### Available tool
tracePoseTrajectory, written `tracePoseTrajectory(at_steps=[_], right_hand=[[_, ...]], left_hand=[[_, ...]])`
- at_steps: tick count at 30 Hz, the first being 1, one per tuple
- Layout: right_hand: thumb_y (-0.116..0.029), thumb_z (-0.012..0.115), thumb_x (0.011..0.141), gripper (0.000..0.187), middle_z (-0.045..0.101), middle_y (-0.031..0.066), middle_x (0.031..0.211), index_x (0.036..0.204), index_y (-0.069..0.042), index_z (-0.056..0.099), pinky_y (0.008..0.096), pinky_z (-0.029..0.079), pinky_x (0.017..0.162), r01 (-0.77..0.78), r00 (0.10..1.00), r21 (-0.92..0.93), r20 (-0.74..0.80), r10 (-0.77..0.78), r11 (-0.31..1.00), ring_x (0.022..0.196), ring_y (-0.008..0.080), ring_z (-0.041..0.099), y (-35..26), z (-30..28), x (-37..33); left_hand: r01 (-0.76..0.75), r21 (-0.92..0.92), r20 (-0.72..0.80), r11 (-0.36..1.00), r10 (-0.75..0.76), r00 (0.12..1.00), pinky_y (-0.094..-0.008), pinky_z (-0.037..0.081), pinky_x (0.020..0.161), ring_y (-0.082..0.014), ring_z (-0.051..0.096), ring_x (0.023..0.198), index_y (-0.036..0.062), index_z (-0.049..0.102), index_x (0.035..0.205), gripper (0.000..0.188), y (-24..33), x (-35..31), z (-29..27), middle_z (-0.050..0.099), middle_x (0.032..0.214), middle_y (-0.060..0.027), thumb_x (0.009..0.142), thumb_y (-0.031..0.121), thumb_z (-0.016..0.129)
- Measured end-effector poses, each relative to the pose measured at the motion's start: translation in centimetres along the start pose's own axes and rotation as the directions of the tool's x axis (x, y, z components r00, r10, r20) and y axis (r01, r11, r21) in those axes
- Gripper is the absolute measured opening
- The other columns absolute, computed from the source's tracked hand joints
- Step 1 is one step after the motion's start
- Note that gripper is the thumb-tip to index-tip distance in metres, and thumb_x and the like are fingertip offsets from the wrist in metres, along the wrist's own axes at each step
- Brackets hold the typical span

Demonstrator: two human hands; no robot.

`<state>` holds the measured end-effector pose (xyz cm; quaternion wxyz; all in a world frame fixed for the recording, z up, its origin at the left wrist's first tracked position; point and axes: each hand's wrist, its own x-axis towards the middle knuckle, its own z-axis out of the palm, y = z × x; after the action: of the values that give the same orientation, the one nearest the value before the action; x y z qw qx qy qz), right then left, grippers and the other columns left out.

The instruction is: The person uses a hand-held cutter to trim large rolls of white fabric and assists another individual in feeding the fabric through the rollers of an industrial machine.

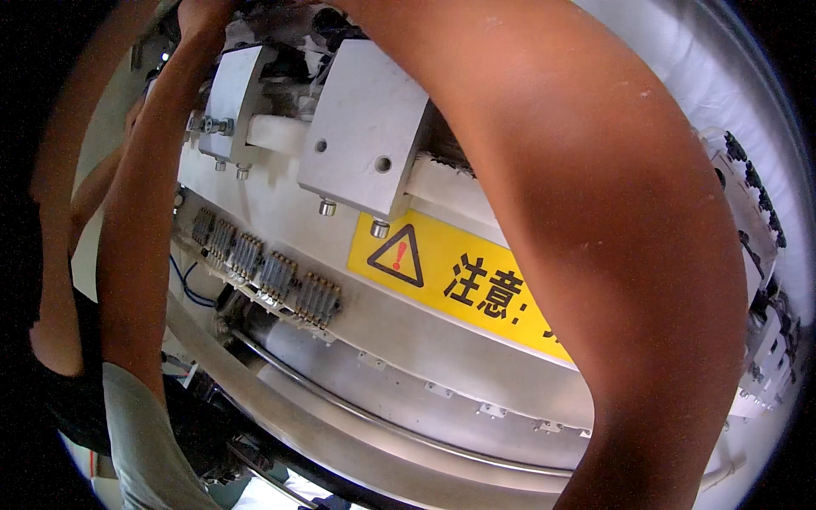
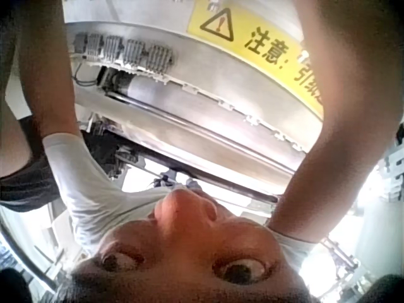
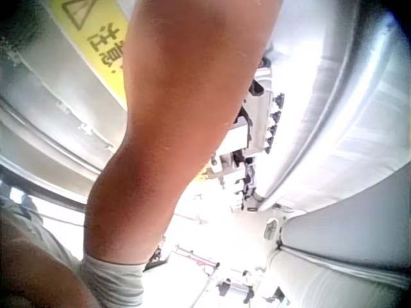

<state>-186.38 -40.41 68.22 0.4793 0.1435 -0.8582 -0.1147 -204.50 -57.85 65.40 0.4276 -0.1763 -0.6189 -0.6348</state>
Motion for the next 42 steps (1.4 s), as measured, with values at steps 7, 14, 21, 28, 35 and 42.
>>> tracePoseTrajectory(at_steps=[7, 14, 21, 28, 35, 42], right_hand=[[-0.015, 0.061, 0.084, 0.031, 0.073, 0.0292, 0.108, 0.103, 0.003, 0.077, 0.0485, 0.058, 0.09, -0.013, 0.99, -0.037, 0.138, 0.018, 0.999, 0.103, 0.0416, 0.073, 0.0, -0.8, -0.2], [-0.014, 0.06, 0.08, 0.029, 0.073, 0.031, 0.099, 0.095, 0.005, 0.076, 0.0504, 0.059, 0.084, -0.033, 0.992, -0.076, 0.122, 0.042, 0.997, 0.096, 0.044, 0.073, -0.8, -0.4, 0.3], [-0.014, 0.06, 0.077, 0.029, 0.072, 0.0301, 0.1, 0.094, 0.003, 0.076, 0.0501, 0.059, 0.083, 0.096, 0.995, -0.168, 0.048, -0.089, 0.981, 0.095, 0.0444, 0.073, 0.7, 0.4, -0.2], [-0.015, 0.061, 0.079, 0.031, 0.073, 0.0292, 0.101, 0.098, 0.003, 0.077, 0.05, 0.058, 0.086, 0.1, 0.992, -0.149, 0.091, -0.087, 0.984, 0.098, 0.0434, 0.073, -0.8, -1.1, -0.3], [-0.017, 0.061, 0.08, 0.03, 0.073, 0.0307, 0.101, 0.096, 0.004, 0.077, 0.0501, 0.059, 0.086, 0.072, 0.991, -0.19, 0.122, -0.049, 0.979, 0.1, 0.0428, 0.073, -1.3, -0.5, 0.4], [-0.019, 0.065, 0.081, 0.034, 0.073, 0.0272, 0.113, 0.105, 0.002, 0.076, 0.0495, 0.057, 0.091, 0.284, 0.951, -0.197, 0.183, -0.249, 0.938, 0.109, 0.0421, 0.071, -3.4, 1.2, 3.6]], left_hand=[[0.079, -0.451, 0.155, 0.889, -0.009, 0.988, -0.028, 0.053, 0.062, -0.015, 0.065, 0.068, 0.0007, 0.069, 0.101, 0.013, 1.7, -4.3, -2.3, 0.067, 0.081, -0.0041, 0.101, 0.014, 0.065], [-0.068, -0.214, 0.172, 0.975, 0.106, 0.979, -0.0313, 0.054, 0.091, -0.0182, 0.071, 0.1, 0.0017, 0.072, 0.123, 0.032, 2.0, -12.6, -9.5, 0.075, 0.109, -0.0106, 0.101, 0.024, 0.067], [0.067, 0.096, -0.033, 0.993, -0.064, 0.997, -0.0264, 0.054, 0.077, -0.0111, 0.066, 0.086, -0.0009, 0.071, 0.111, 0.016, 7.0, -28.7, -14.2, 0.073, 0.098, -0.0067, 0.1, 0.011, 0.067], [0.115, 0.058, 0.27, 0.992, -0.126, 0.954, -0.026, 0.05, 0.074, -0.0136, 0.063, 0.082, -0.0031, 0.067, 0.106, 0.01, 6.7, -40.3, -21.1, 0.066, 0.094, -0.0076, 0.097, -0.003, 0.064], [-0.038, 0.337, 0.419, 0.941, -0.113, 0.901, -0.032, 0.052, 0.072, -0.0271, 0.067, 0.081, -0.0022, 0.069, 0.1, 0.016, 7.2, -41.4, -24.2, 0.069, 0.09, -0.0149, 0.086, -0.009, 0.069], [-0.064, 0.341, 0.346, 0.938, -0.062, 0.936, -0.0262, 0.049, 0.068, -0.016, 0.063, 0.076, -0.0012, 0.069, 0.101, 0.009, 5.6, -41.1, -22.4, 0.066, 0.09, -0.0116, 0.092, -0.004, 0.067]])
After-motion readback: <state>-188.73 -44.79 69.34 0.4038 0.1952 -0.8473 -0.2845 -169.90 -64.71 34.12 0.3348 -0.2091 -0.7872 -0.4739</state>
